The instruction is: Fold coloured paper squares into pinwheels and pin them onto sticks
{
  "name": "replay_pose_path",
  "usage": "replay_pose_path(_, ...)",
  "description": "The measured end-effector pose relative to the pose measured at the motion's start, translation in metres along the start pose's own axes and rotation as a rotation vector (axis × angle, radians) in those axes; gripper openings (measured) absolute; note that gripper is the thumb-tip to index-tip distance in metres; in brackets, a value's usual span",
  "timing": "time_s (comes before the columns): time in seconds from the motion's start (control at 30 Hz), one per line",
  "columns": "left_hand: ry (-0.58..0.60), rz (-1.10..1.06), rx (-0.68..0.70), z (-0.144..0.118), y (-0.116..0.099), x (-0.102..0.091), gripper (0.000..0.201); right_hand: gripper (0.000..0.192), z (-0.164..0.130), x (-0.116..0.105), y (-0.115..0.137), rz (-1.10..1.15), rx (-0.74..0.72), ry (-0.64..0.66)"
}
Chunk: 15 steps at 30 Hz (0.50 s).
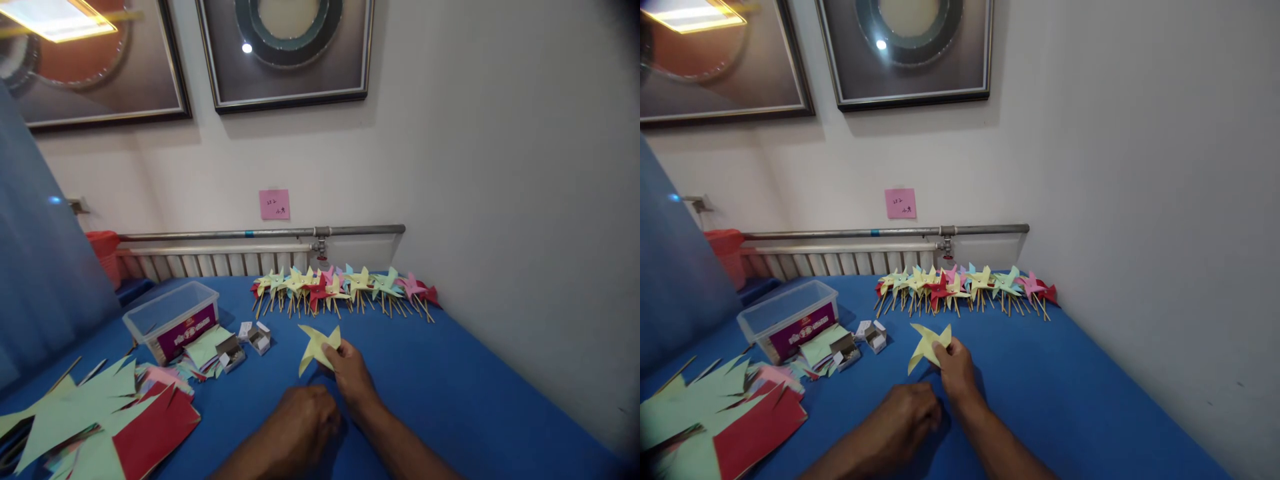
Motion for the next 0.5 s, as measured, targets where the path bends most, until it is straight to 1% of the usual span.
replay_pose_path(0.07,-0.116,-0.222,-0.003,-0.003,-0.002,-0.012,0.016,0.031,-0.001,0.000,0.001,-0.046,-0.030,0.013)
replay_pose_path(0.1,-0.206,-0.295,-0.031,-0.003,-0.001,-0.019,0.015,0.031,-0.002,0.000,0.002,-0.072,-0.048,0.022)
replay_pose_path(0.2,-0.546,-0.387,-0.131,-0.004,0.014,-0.039,0.015,0.032,-0.005,0.004,0.001,-0.120,-0.070,0.059)
replay_pose_path(0.23,-0.639,-0.411,-0.176,-0.004,0.022,-0.042,0.014,0.032,-0.007,0.006,0.000,-0.113,-0.057,0.070)
replay_pose_path(0.27,-0.707,-0.442,-0.229,-0.003,0.029,-0.043,0.014,0.033,-0.008,0.009,-0.002,-0.098,-0.039,0.081)
replay_pose_path(0.3,-0.750,-0.481,-0.284,-0.002,0.036,-0.041,0.013,0.033,-0.010,0.011,-0.003,-0.081,-0.021,0.091)
replay_pose_path(0.37,-0.781,-0.569,-0.367,0.001,0.047,-0.032,0.014,0.031,-0.012,0.015,-0.005,-0.054,-0.004,0.100)
replay_pose_path(0.43,-0.773,-0.636,-0.396,0.005,0.050,-0.022,0.013,0.029,-0.014,0.017,-0.006,-0.059,-0.013,0.090)
replay_pose_path(0.5,-0.765,-0.649,-0.405,0.008,0.049,-0.015,0.012,0.029,-0.015,0.018,-0.008,-0.065,-0.027,0.081)
Point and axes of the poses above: each hand's wrist, its own z-axis towards the middle knuckle, its own x-axis out of the palm, y = z × x, the point moved 2 cm from there along z, towards the middle knuckle, and after that the axes turned 3 degrees about y, right-handed, at the moved point
